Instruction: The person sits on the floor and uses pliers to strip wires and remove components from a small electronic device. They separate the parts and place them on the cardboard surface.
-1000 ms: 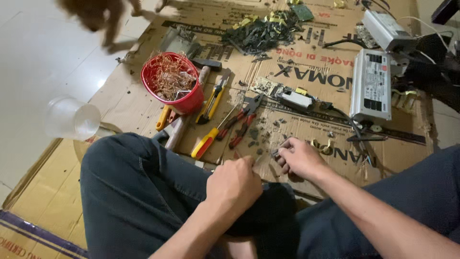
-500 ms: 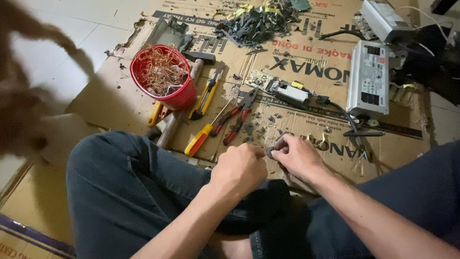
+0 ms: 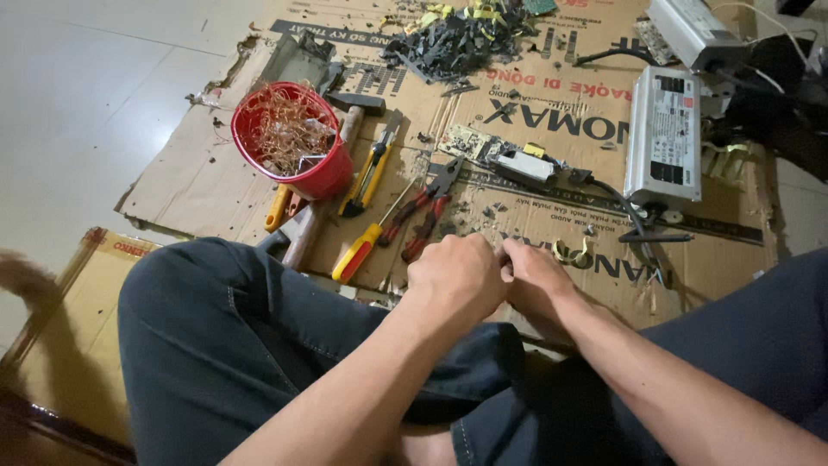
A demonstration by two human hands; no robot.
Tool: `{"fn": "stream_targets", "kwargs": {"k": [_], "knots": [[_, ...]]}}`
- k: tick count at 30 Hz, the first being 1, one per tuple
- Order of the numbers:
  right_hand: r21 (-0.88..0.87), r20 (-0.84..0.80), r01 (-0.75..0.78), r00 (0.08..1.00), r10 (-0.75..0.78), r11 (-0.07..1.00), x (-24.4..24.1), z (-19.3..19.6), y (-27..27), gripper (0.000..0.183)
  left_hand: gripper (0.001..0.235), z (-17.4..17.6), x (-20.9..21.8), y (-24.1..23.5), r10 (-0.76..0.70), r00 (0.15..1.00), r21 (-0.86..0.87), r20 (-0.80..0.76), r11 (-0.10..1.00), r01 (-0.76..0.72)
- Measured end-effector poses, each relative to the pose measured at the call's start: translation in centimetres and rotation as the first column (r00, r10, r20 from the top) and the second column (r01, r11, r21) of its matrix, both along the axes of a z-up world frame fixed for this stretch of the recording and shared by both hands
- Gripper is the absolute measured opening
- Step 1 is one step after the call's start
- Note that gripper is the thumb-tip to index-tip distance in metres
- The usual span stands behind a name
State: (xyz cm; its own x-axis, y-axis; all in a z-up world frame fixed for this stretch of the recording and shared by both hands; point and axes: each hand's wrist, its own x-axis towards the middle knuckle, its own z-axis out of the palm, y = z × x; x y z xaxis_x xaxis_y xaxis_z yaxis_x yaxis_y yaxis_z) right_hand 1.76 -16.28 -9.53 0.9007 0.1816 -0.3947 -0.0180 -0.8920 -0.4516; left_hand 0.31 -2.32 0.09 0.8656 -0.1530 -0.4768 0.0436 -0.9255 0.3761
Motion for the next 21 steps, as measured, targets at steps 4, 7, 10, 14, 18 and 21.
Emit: {"fn": "stream_targets", "kwargs": {"k": [4,7,10,14,18,21], "knots": [[-0.139,-0.083,0.115,0.988,-0.127,0.984,-0.1,-4.0,-0.1,0.032,0.04,-5.0,0.7,-1.7,0.042,0.999,0.094,-0.029,0.995,-0.039],[-0.11,-0.074,0.125,0.988,-0.133,0.986,0.8,-2.6,0.9,0.032,0.025,-8.4,-0.1,-2.5,-0.277,0.627,0.265,0.728,0.957,0.116],[-0.073,-0.09,0.151,0.983,-0.158,0.986,0.5,-1.5,1.1,0.031,0.026,-6.1,1.1,-3.6,-0.117,0.969,0.18,0.219,0.981,0.078],[0.024,-0.146,0.238,0.962,-0.233,0.971,-0.4,1.8,1.6,0.036,0.03,-6.9,2.2,-2.1,-0.095,0.963,0.14,0.251,0.988,0.061],[0.286,-0.314,0.531,0.838,-0.446,0.798,-0.7,1.7,1.0,0.056,0.03,-6.0,1.0,-0.6,-0.11,0.973,0.042,0.204,0.994,0.103],[0.234,-0.251,0.49,0.865,-0.435,0.84,-0.7,3.6,1.7,0.051,0.024,-5.3,-0.3,-2.5,-0.084,0.966,0.168,0.243,0.985,0.043]]}}
